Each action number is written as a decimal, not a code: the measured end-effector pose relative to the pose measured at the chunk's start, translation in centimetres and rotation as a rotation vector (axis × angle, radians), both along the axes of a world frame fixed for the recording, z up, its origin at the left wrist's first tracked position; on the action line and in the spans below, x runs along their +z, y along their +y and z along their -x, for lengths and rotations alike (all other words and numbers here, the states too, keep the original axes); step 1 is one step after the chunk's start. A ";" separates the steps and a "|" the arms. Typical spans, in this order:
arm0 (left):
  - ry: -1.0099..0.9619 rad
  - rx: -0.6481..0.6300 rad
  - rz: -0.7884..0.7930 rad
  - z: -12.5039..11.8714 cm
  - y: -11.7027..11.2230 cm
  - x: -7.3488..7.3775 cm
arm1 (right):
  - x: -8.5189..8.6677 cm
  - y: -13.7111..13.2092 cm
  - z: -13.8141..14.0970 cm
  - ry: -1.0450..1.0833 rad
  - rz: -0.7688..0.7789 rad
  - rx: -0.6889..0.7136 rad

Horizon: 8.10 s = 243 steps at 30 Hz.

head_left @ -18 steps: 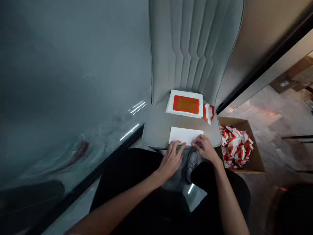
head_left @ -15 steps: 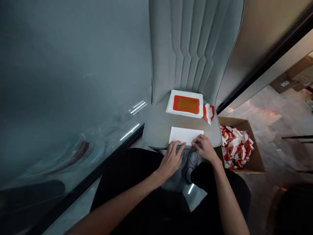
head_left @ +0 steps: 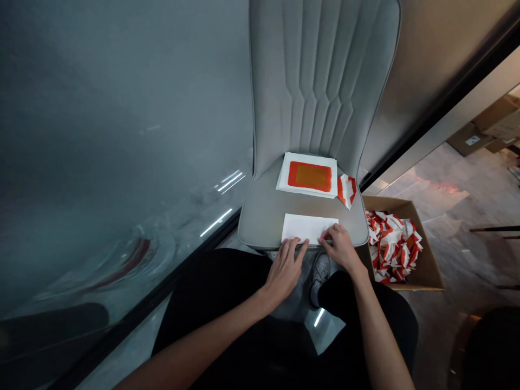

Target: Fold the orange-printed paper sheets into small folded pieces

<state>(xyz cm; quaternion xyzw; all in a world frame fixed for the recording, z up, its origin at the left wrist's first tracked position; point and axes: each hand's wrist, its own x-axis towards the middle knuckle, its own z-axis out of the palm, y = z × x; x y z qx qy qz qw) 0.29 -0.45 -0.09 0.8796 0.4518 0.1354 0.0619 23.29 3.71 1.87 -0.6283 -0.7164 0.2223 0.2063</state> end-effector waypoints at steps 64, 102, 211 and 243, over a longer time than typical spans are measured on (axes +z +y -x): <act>-0.023 -0.042 0.139 1.0 -0.1 0.4 | -1.6 -10.6 6.5 -0.300 -0.006 -0.322; -0.247 0.052 0.170 3.6 3.1 2.0 | -1.1 0.8 -0.8 0.015 -0.035 -0.283; -1.139 0.148 1.098 5.0 2.7 1.2 | -0.1 -8.7 3.7 1.004 0.264 -0.314; -0.925 0.177 0.575 4.5 4.1 -1.5 | -3.3 -5.7 2.9 0.806 0.024 -0.280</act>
